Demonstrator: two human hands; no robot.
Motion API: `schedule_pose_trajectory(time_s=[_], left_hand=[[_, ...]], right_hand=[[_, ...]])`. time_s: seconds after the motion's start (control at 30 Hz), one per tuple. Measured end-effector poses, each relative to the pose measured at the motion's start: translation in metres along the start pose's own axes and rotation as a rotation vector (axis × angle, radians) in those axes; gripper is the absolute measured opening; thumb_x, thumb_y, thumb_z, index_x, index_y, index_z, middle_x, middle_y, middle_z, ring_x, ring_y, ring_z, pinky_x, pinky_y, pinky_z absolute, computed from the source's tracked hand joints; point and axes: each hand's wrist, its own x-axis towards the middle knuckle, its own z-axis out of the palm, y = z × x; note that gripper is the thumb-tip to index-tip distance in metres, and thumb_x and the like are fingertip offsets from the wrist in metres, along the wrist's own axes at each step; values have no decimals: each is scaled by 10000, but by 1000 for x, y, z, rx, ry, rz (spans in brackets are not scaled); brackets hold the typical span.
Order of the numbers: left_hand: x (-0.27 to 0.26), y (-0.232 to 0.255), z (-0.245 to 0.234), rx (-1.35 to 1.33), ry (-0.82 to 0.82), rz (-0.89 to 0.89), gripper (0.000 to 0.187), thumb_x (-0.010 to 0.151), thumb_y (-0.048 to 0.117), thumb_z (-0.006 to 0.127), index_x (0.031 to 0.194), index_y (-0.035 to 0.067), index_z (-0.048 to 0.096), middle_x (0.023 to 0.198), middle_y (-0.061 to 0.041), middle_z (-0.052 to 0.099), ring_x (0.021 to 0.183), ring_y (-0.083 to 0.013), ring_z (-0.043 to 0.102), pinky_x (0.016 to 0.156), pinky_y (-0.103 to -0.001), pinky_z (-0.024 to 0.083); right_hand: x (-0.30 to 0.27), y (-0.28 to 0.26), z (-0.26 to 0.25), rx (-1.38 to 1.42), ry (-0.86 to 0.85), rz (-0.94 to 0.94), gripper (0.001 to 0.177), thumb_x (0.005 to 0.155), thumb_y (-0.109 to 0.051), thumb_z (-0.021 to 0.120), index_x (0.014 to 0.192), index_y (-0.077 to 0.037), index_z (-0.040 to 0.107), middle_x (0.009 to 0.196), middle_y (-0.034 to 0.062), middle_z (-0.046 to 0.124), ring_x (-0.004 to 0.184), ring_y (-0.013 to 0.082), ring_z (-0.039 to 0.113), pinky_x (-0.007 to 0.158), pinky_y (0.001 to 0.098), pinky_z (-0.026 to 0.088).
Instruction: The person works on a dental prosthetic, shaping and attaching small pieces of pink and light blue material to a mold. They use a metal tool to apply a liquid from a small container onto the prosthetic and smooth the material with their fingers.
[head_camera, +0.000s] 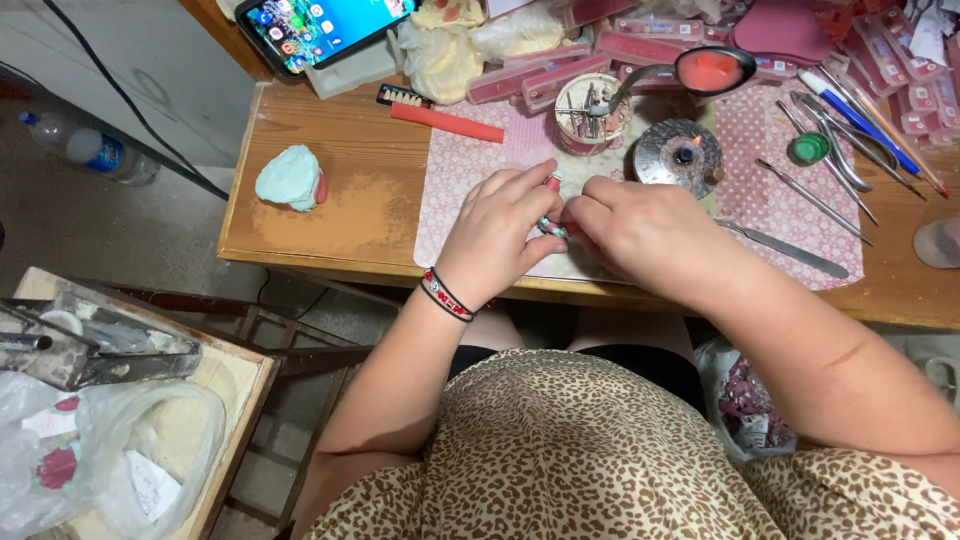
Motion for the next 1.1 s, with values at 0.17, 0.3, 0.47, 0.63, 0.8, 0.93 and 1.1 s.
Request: schedule_pose_trajectory(time_s=[0.17,0.3,0.47,0.63,0.8,0.93,1.1], left_hand=[[1,-3,3,8,-4,6,335,815,286,873,1028,214,625,1448,-91,608,1293,-321,585,1052,-492,463],[3,-4,3,10,-12,9,324,830,301,865,1026,221,619,1452,-92,604,1302,-319,579,1055,-489,462],[2,-3,2,24,-13,9,329,834,311,862,1037,224,619,1441,-97,611,1291,-321,587,1050,-488,468],[1,0,0,17,-13,13,455,819,307,870,1130,216,550,1409,-98,628,1272,-309,598,1044,-480,480],[2,-1,2,-39,3,-16,619,776,258,910,1185,173,453,1360,-131,656,1247,-316,610,1022,-490,498],[2,-1,0,-36,1,-17,647,761,239,922,1196,166,449,1351,-126,663,1235,-307,614,1021,-483,501],[3,2,-3,-52,16,-8,672,739,217,929,1178,145,425,1312,-171,676,1191,-349,632,984,-495,515]], right_hand=[[2,4,5,-6,-94,7,94,978,-223,626,911,-157,619,799,-29,550,717,209,681,625,333,558],[3,5,9,16,-110,15,110,955,-235,650,910,-143,612,807,-16,538,726,238,688,626,359,565],[4,5,12,102,-131,51,133,911,-241,697,895,-132,622,817,6,554,745,277,694,653,391,577],[3,7,17,229,-166,120,134,879,-240,717,882,-141,626,832,19,574,789,301,702,683,417,582],[4,10,21,324,-215,171,144,843,-206,731,906,-133,623,839,44,598,814,342,709,683,450,580],[8,11,21,342,-263,202,128,858,-202,721,918,-130,635,841,67,620,824,369,714,690,475,577],[11,10,22,361,-298,245,101,872,-198,718,911,-131,653,820,79,650,815,372,727,692,476,580]])
